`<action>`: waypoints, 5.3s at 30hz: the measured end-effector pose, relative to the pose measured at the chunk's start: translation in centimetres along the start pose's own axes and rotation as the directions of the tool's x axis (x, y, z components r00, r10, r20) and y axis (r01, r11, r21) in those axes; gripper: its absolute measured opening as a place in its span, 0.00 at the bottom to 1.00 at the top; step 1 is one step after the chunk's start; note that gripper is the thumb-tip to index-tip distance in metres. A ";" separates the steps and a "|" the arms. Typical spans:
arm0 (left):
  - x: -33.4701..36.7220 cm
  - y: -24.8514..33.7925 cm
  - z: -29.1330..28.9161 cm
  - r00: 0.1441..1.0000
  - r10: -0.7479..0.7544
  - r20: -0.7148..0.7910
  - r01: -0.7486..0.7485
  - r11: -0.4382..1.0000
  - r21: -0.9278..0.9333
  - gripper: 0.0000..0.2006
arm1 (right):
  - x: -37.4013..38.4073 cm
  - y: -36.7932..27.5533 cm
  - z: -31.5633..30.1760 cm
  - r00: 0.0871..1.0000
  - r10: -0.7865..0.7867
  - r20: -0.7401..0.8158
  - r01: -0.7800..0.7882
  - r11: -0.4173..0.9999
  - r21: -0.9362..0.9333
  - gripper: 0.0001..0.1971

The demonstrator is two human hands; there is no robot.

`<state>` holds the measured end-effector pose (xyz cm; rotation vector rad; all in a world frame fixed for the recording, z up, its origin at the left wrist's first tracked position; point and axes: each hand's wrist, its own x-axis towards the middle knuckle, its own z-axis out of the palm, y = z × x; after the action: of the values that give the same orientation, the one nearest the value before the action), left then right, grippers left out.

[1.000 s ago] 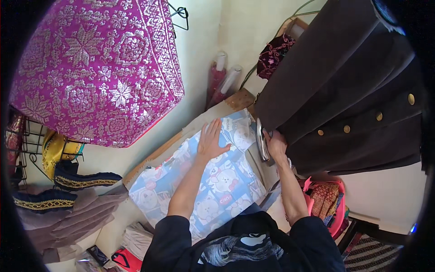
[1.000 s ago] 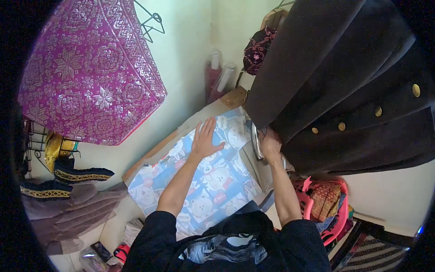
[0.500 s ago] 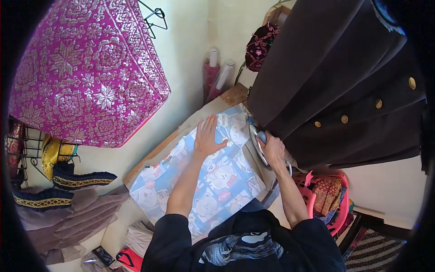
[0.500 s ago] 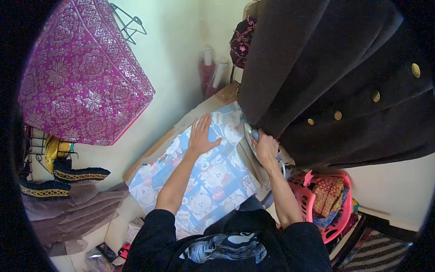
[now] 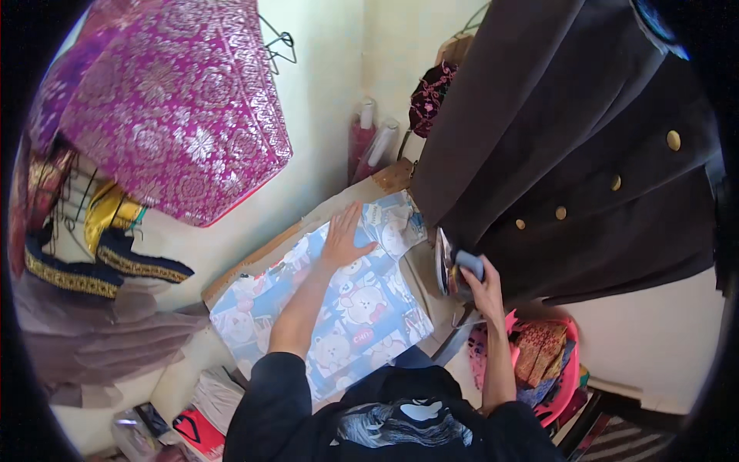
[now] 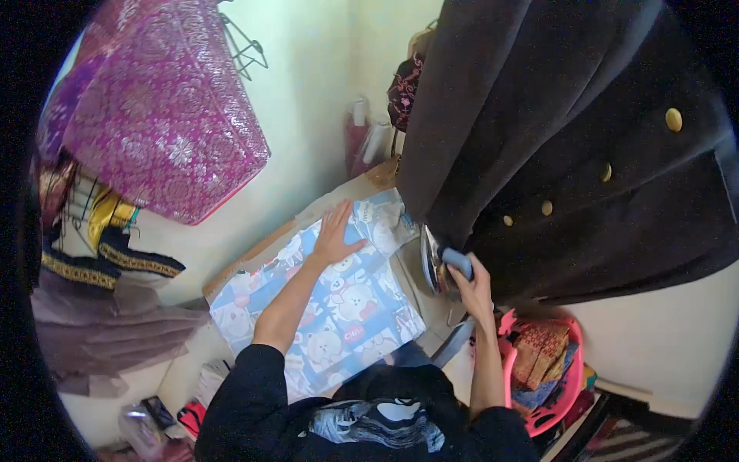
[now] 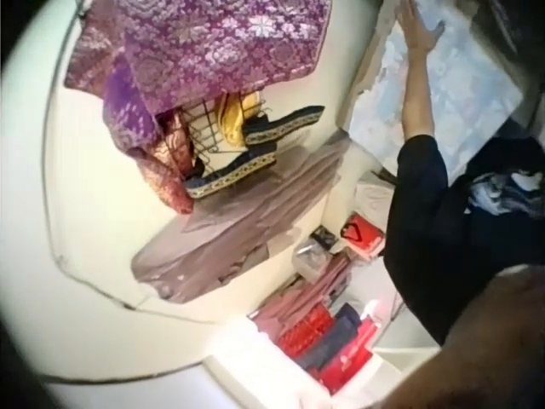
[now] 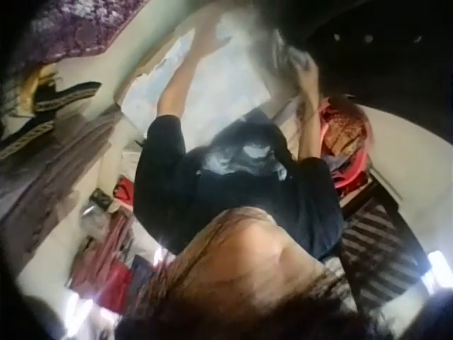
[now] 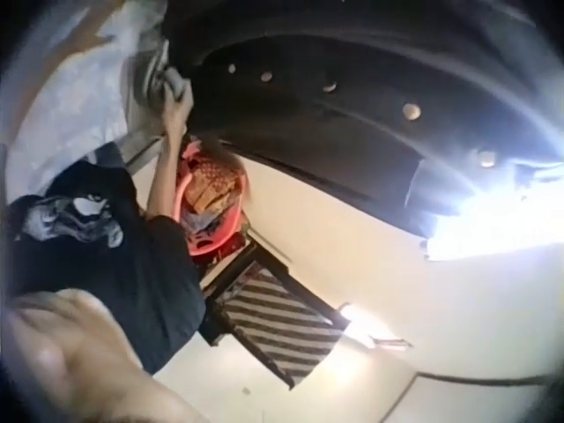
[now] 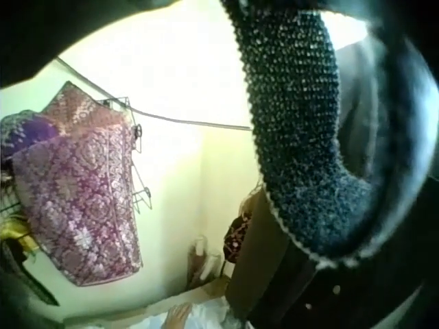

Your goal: The recorder is ironing a small light blue fabric on a table.

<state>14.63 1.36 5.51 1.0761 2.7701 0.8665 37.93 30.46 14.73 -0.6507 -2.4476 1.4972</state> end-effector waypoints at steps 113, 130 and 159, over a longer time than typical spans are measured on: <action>-30.9 -10.7 -21.3 0.685 -0.558 -0.469 0.571 0.810 -0.131 0.05 | 13.4 -12.2 22.9 0.616 -0.620 0.485 0.772 0.596 -0.219 0.08; -31.7 3.0 -32.9 0.690 -0.338 -0.640 0.449 0.894 0.012 0.07 | 10.0 -21.5 8.2 0.565 -0.732 0.380 0.802 0.596 -0.045 0.08; -36.3 22.0 -42.1 0.630 0.342 -0.698 0.296 0.725 0.622 0.09 | 2.3 -27.5 -9.1 0.305 -0.952 0.023 0.939 0.297 -0.174 0.13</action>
<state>45.55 -28.86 46.78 0.9021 4.0807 0.2337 32.20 28.04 43.14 0.7113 -2.1032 0.6980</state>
